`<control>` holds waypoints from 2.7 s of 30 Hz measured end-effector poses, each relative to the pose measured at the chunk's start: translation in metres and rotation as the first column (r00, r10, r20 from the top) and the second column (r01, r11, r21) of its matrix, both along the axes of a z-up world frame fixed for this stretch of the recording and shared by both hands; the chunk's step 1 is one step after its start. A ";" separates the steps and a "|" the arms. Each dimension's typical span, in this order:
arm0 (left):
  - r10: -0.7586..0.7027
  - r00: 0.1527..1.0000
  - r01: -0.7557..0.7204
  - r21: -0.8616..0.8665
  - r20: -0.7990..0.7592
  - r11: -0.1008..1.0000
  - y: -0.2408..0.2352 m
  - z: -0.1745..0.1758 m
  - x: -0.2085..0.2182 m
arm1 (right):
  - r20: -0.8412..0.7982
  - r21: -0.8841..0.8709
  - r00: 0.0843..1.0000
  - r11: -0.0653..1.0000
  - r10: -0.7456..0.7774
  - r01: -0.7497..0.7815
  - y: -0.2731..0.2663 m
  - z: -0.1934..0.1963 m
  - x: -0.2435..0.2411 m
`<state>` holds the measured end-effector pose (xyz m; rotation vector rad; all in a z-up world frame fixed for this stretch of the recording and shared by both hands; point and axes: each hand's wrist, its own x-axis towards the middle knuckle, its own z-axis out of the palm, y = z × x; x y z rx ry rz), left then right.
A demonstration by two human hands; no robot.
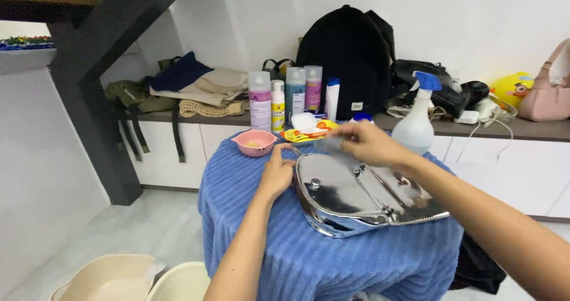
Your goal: Cleaning a silver metallic bag using a cloth and cleaning solution.
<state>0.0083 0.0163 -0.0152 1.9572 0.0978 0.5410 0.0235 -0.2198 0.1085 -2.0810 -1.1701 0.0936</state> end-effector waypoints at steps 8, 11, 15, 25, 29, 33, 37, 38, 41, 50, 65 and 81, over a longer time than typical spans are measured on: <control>0.032 0.999 -0.032 -0.001 -0.026 0.999 -0.004 0.010 -0.013 | 0.312 -0.210 0.947 0.978 0.075 -0.008 0.066 -0.062 0.019; 0.015 0.999 -0.016 -0.017 -0.045 1.000 0.008 -0.002 0.008 | 0.356 -0.344 0.887 0.924 0.294 -0.169 0.053 -0.054 -0.015; 0.030 0.997 -0.034 -0.057 -0.071 0.998 -0.005 0.013 -0.011 | 0.354 -0.382 0.857 0.894 0.375 -0.233 0.041 -0.049 -0.022; 0.030 0.999 -0.034 -0.089 -0.041 0.995 -0.012 0.017 -0.020 | 0.050 -0.244 0.863 0.844 0.503 -0.478 -0.034 -0.016 -0.072; 0.055 0.998 -0.056 -0.054 -0.014 0.997 -0.012 0.016 -0.017 | -0.084 -0.069 0.972 0.972 0.218 -0.224 -0.103 -0.024 -0.042; 0.082 0.990 -0.091 0.069 0.117 0.993 -0.010 0.011 -0.016 | -0.121 0.100 0.973 0.973 -0.197 0.209 -0.160 -0.053 0.042; 0.174 0.931 -0.231 0.148 0.321 0.962 -0.037 0.035 -0.050 | -0.337 0.251 0.834 0.812 -0.437 0.527 -0.167 -0.062 0.047; 0.202 0.915 -0.268 0.153 0.348 0.951 -0.043 0.041 -0.062 | -0.427 0.303 0.805 0.773 -0.413 0.557 -0.158 -0.056 0.030; 0.115 0.930 -0.208 0.243 0.349 0.948 -0.069 0.038 -0.090 | -0.458 0.256 0.807 0.814 -0.373 0.521 -0.158 -0.075 0.084; 0.093 0.992 -0.121 0.509 0.080 0.852 -0.152 0.038 -0.152 | -0.715 0.238 0.623 0.728 -0.317 0.643 -0.155 -0.058 0.079; 0.192 0.967 0.035 0.832 -0.169 0.554 -0.099 0.073 -0.096 | -0.465 -0.121 0.806 0.928 -0.366 0.352 -0.156 0.005 -0.077; 0.152 0.942 0.046 0.563 -0.299 0.825 -0.087 0.103 -0.112 | 0.345 0.001 0.898 0.957 -0.271 0.289 -0.045 -0.060 0.048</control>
